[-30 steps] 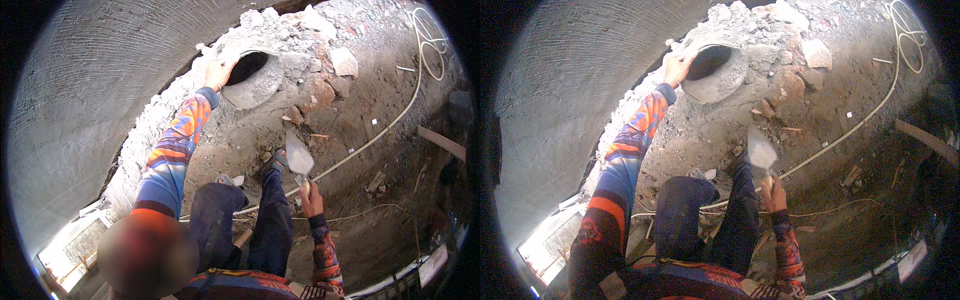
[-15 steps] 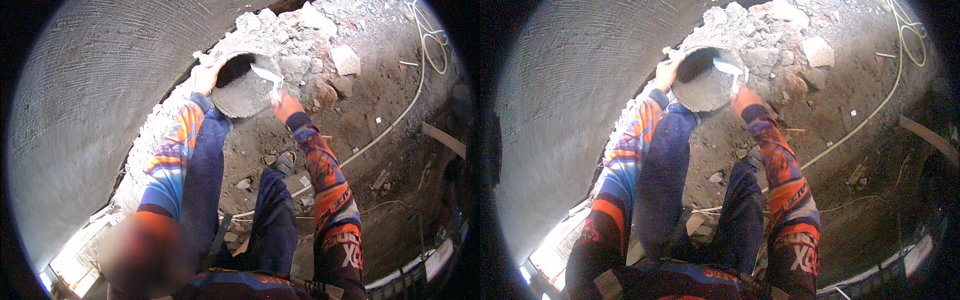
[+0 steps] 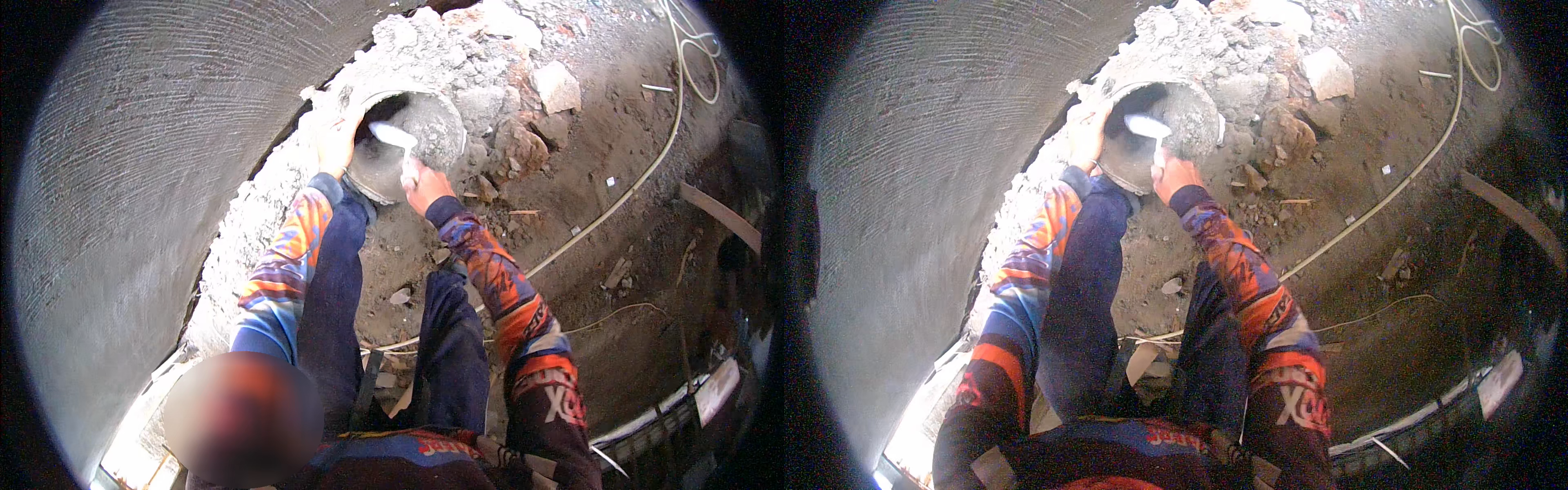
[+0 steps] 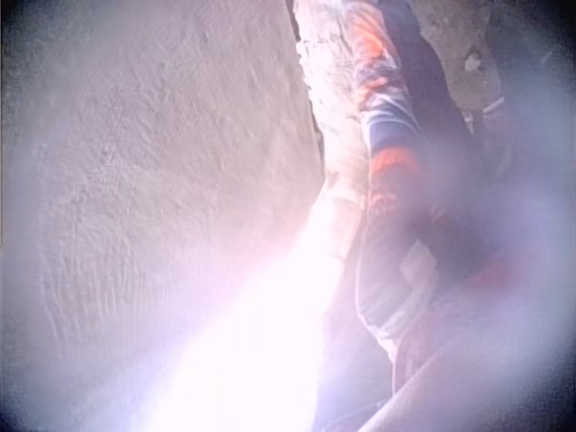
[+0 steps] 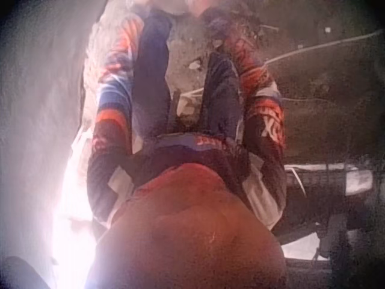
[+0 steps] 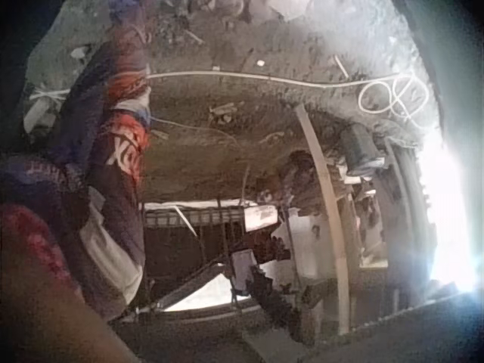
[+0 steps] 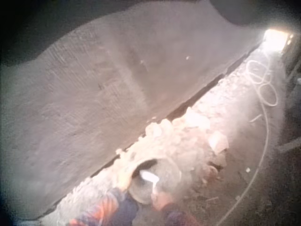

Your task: The person mixes cement in a wheelbarrow using a hoe, then scoops the mixture into several buckets. The person carries a bucket and a trowel to a wall and applies the cement to the wall surface.

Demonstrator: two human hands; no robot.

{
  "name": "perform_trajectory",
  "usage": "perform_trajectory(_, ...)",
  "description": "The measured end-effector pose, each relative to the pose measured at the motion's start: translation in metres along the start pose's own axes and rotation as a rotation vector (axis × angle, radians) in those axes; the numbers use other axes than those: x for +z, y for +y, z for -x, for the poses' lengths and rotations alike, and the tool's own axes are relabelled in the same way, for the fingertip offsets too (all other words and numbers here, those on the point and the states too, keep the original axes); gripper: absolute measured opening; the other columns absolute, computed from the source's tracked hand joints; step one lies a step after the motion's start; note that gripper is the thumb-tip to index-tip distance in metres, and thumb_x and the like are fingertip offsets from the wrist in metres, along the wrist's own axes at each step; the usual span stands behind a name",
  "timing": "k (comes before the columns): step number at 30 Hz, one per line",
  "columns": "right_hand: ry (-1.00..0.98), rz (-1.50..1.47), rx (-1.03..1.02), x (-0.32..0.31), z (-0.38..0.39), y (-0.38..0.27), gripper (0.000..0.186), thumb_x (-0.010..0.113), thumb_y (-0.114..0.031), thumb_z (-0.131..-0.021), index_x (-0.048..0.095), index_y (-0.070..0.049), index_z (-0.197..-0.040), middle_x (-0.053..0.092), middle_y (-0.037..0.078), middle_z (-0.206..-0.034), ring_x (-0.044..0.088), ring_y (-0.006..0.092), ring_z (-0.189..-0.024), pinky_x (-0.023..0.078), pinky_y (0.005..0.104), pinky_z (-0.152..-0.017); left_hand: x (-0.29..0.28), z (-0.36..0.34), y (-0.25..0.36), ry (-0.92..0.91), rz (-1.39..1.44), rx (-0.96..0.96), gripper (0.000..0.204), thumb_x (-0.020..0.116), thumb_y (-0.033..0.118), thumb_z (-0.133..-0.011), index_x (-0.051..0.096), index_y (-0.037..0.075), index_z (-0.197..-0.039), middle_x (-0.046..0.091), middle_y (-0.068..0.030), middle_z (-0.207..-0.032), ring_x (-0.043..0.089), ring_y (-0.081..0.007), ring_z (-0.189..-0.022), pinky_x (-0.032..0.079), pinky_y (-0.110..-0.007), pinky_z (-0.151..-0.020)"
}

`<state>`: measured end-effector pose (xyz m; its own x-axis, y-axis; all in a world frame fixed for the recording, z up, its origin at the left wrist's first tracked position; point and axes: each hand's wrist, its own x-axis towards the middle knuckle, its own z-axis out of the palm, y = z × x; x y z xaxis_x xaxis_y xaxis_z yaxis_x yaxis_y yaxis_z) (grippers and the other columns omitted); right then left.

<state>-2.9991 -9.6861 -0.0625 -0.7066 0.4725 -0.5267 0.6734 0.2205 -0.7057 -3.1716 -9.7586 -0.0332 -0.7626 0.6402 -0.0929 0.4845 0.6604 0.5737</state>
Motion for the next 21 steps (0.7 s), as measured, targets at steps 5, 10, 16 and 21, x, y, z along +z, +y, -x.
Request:
perform_trajectory(5, 0.024, -0.037, 0.078, 0.027, -0.021, -0.013, 0.029, 0.052, -0.017, -0.076, 0.053, -0.007, -0.103, 0.060, 0.021, -0.086, 0.057, 0.0372, -0.084, 0.046, 0.0432, -0.074, -0.007, -0.024, -0.020, -0.019, -0.021, 0.102, 0.032, 0.054, 0.028, -0.080, 0.063, 0.001, -0.094, 0.063, -0.0141, -0.096, 0.059, -0.0230, -0.089, 0.042, -0.029, -0.077)
perform_trajectory(10, -0.018, -0.005, 0.072, 0.026, 0.001, 0.014, 0.028, 0.050, -0.019, -0.077, 0.053, -0.008, -0.102, 0.060, 0.021, -0.087, 0.057, 0.0370, -0.084, 0.046, 0.0444, -0.075, 0.006, -0.015, -0.019, -0.022, 0.140, -0.037, 0.030, 0.053, 0.024, -0.081, 0.062, 0.000, -0.095, 0.063, -0.0155, -0.094, 0.060, -0.0219, -0.088, 0.043, -0.028, -0.078)
perform_trajectory(16, 0.027, -0.137, 0.116, 0.030, -0.008, -0.005, 0.028, 0.055, -0.020, -0.074, 0.057, -0.006, -0.099, 0.060, 0.021, -0.088, 0.057, 0.0363, -0.085, 0.046, 0.0420, -0.075, 0.009, -0.025, -0.031, -0.015, -0.075, 0.126, 0.027, 0.050, 0.022, -0.082, 0.062, 0.002, -0.097, 0.063, -0.0147, -0.095, 0.060, -0.0215, -0.090, 0.043, -0.028, -0.080)
perform_trajectory(21, -0.138, -0.145, 0.007, 0.045, 0.018, 0.004, 0.028, 0.053, -0.020, -0.076, 0.057, -0.008, -0.102, 0.060, 0.019, -0.087, 0.058, 0.0344, -0.084, 0.046, 0.0400, -0.074, -0.001, -0.017, -0.034, -0.003, -0.505, 0.447, 0.026, 0.047, 0.019, -0.084, 0.061, 0.005, -0.100, 0.062, -0.0135, -0.098, 0.060, -0.0232, -0.092, 0.044, -0.029, -0.080)
